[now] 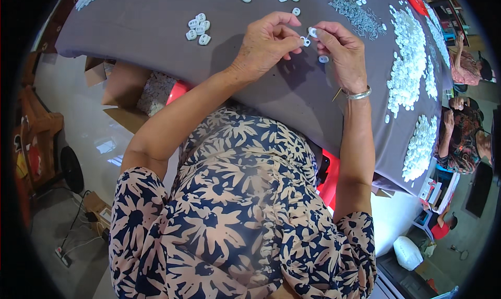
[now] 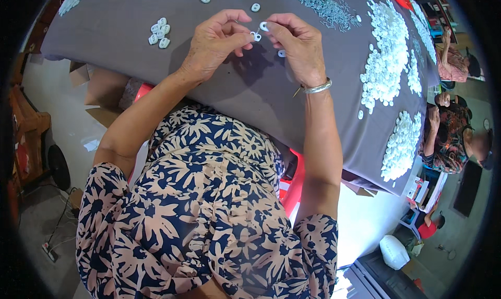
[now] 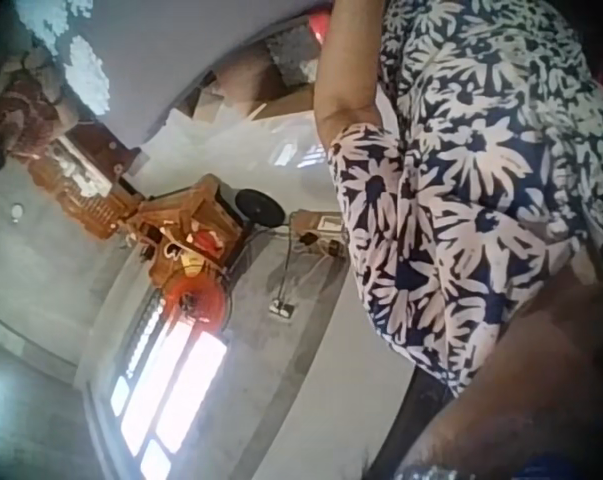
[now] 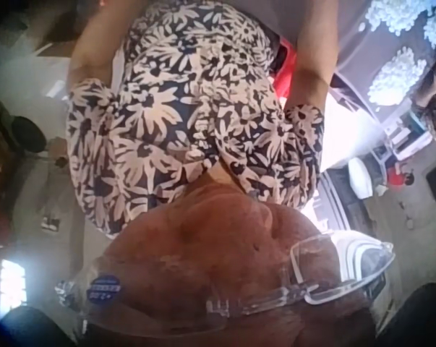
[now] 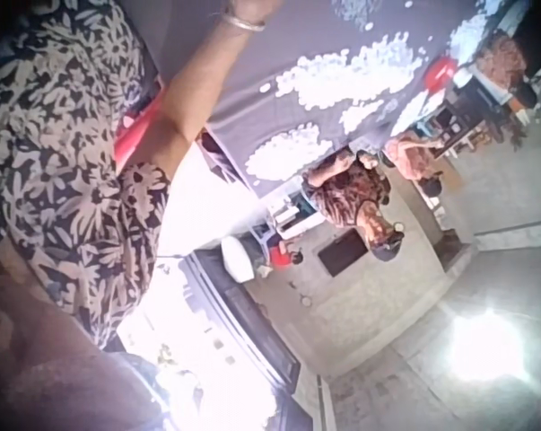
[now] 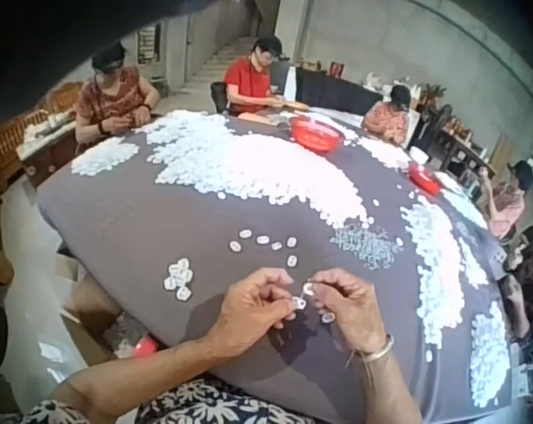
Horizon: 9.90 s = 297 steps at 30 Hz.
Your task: Manually assemble small plastic components by inserting small grey pins into white plastic bases using a needle tool.
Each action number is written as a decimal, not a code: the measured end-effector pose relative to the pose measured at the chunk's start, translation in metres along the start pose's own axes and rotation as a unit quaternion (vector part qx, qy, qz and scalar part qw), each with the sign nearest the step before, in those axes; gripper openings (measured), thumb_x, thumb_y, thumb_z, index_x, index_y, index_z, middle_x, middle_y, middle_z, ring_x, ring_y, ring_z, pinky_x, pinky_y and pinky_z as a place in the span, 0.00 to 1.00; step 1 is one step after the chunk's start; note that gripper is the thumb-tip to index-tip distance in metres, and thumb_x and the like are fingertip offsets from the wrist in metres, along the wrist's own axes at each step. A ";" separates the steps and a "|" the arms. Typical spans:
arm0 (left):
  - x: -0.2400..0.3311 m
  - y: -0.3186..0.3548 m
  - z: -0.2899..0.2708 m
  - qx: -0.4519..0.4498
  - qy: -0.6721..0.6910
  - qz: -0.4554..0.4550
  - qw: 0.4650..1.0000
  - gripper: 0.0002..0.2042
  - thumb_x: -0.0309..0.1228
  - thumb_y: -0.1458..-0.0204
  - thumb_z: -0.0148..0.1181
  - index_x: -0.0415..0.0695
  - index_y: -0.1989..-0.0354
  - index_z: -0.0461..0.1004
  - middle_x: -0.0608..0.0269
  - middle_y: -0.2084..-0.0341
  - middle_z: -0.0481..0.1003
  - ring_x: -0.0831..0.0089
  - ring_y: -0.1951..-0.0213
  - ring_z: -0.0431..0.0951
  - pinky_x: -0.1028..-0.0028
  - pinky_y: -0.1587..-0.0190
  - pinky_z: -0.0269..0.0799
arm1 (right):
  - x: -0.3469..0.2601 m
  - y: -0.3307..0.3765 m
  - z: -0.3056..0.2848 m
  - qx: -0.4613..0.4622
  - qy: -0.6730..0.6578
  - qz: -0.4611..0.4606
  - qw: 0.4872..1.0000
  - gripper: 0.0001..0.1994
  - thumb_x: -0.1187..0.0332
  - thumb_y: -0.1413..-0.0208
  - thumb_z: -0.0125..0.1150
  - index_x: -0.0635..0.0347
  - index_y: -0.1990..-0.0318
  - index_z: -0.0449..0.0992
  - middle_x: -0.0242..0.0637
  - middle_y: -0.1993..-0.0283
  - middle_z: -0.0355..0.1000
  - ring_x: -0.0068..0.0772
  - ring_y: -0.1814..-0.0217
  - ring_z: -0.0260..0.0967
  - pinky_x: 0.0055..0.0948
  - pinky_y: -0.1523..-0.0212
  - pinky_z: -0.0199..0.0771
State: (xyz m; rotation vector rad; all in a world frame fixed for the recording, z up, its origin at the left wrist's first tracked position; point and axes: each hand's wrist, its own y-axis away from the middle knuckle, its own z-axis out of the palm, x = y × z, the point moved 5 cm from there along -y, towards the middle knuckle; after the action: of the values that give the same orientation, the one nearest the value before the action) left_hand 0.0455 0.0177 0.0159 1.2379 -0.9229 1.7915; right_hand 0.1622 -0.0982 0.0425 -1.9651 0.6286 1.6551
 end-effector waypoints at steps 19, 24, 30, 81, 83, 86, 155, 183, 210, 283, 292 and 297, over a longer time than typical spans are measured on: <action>-0.004 0.000 0.002 0.005 -0.020 0.014 1.000 0.12 0.24 0.50 0.61 0.40 0.56 0.70 0.66 0.75 0.76 0.82 0.72 0.75 0.82 0.74 0.71 | -0.007 0.003 0.007 0.034 0.001 -0.055 0.998 0.07 0.74 0.45 0.60 0.65 0.60 0.78 0.29 0.70 0.74 0.14 0.72 0.64 0.14 0.71 0.64; -0.003 0.000 0.002 0.004 -0.024 0.019 1.000 0.12 0.24 0.50 0.60 0.39 0.57 0.70 0.66 0.75 0.76 0.82 0.72 0.76 0.82 0.74 0.71 | -0.008 0.004 0.007 0.040 0.027 -0.078 0.996 0.07 0.74 0.45 0.60 0.64 0.61 0.79 0.28 0.70 0.74 0.14 0.72 0.64 0.14 0.71 0.64; -0.002 0.000 0.003 0.002 -0.025 0.018 1.000 0.12 0.24 0.50 0.60 0.39 0.57 0.70 0.66 0.75 0.76 0.82 0.72 0.76 0.82 0.74 0.72 | -0.008 0.003 0.005 0.051 0.055 -0.096 0.992 0.06 0.74 0.45 0.60 0.64 0.61 0.79 0.27 0.70 0.74 0.13 0.72 0.65 0.13 0.71 0.64; 0.015 -0.002 0.001 0.009 -0.070 0.034 0.997 0.13 0.28 0.50 0.64 0.37 0.58 0.72 0.67 0.77 0.74 0.84 0.74 0.72 0.81 0.71 0.70 | -0.021 0.012 0.024 -0.035 0.234 -0.249 0.939 0.12 0.79 0.55 0.67 0.63 0.61 0.74 0.29 0.64 0.72 0.17 0.69 0.71 0.18 0.68 0.74; 0.015 -0.001 0.001 0.020 -0.058 0.028 0.998 0.13 0.27 0.51 0.64 0.36 0.58 0.72 0.68 0.78 0.74 0.84 0.74 0.72 0.81 0.71 0.69 | -0.028 0.015 0.027 -0.027 0.273 -0.282 0.919 0.13 0.75 0.57 0.69 0.62 0.61 0.74 0.30 0.66 0.72 0.18 0.72 0.70 0.18 0.72 0.71; 0.015 0.001 0.002 0.013 -0.042 0.010 0.999 0.13 0.26 0.50 0.64 0.36 0.58 0.72 0.67 0.79 0.74 0.83 0.74 0.72 0.81 0.71 0.69 | -0.032 0.017 0.028 -0.029 0.327 -0.284 0.901 0.15 0.72 0.57 0.70 0.61 0.61 0.74 0.32 0.69 0.70 0.20 0.75 0.69 0.20 0.74 0.69; 0.062 0.003 -0.057 -0.051 -0.404 0.095 0.908 0.06 0.24 0.49 0.58 0.38 0.63 0.75 0.63 0.70 0.74 0.76 0.69 0.74 0.77 0.65 0.69 | -0.002 -0.004 -0.086 0.180 0.342 -0.145 0.911 0.08 0.70 0.44 0.57 0.62 0.60 0.78 0.30 0.71 0.75 0.17 0.68 0.69 0.20 0.66 0.69; 0.004 0.016 -0.003 0.005 -0.124 -0.025 0.992 0.06 0.29 0.45 0.57 0.38 0.66 0.75 0.71 0.79 0.72 0.85 0.76 0.71 0.83 0.74 0.67 | 0.028 -0.019 -0.097 0.149 0.424 -0.124 0.885 0.07 0.70 0.50 0.62 0.61 0.64 0.77 0.34 0.68 0.73 0.25 0.70 0.71 0.25 0.65 0.71; 0.006 0.015 -0.012 0.081 -0.081 0.030 0.993 0.05 0.27 0.44 0.56 0.40 0.63 0.74 0.71 0.77 0.72 0.86 0.76 0.69 0.84 0.74 0.65 | 0.022 -0.011 -0.083 0.176 0.225 -0.072 0.956 0.04 0.72 0.50 0.60 0.61 0.70 0.78 0.27 0.75 0.73 0.17 0.73 0.68 0.17 0.71 0.64; 0.014 0.011 -0.024 0.007 -0.091 0.026 0.995 0.17 0.21 0.51 0.60 0.39 0.51 0.69 0.69 0.73 0.75 0.87 0.73 0.70 0.84 0.71 0.68 | 0.011 0.010 0.043 -0.063 0.012 -0.078 0.995 0.03 0.75 0.43 0.55 0.65 0.64 0.73 0.25 0.70 0.71 0.12 0.69 0.67 0.14 0.67 0.67; 0.010 0.012 -0.016 -0.008 -0.083 0.009 0.996 0.16 0.20 0.50 0.59 0.39 0.52 0.69 0.70 0.75 0.74 0.86 0.74 0.69 0.84 0.71 0.68 | -0.001 -0.013 -0.041 0.052 0.136 -0.093 0.985 0.03 0.74 0.45 0.58 0.62 0.65 0.76 0.23 0.70 0.70 0.10 0.69 0.63 0.15 0.68 0.65; 0.003 0.017 -0.010 -0.023 -0.097 -0.009 0.995 0.16 0.20 0.49 0.57 0.40 0.51 0.68 0.70 0.74 0.72 0.87 0.73 0.69 0.84 0.71 0.68 | -0.004 -0.030 -0.081 0.011 0.356 -0.162 0.920 0.03 0.75 0.46 0.59 0.61 0.64 0.75 0.26 0.70 0.71 0.16 0.69 0.65 0.19 0.67 0.67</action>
State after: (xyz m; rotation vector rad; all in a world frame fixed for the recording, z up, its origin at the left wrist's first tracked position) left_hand 0.0253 0.0194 0.0137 1.4030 -1.0518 1.6474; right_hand 0.2422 -0.1265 0.0606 -2.4872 0.5162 0.7060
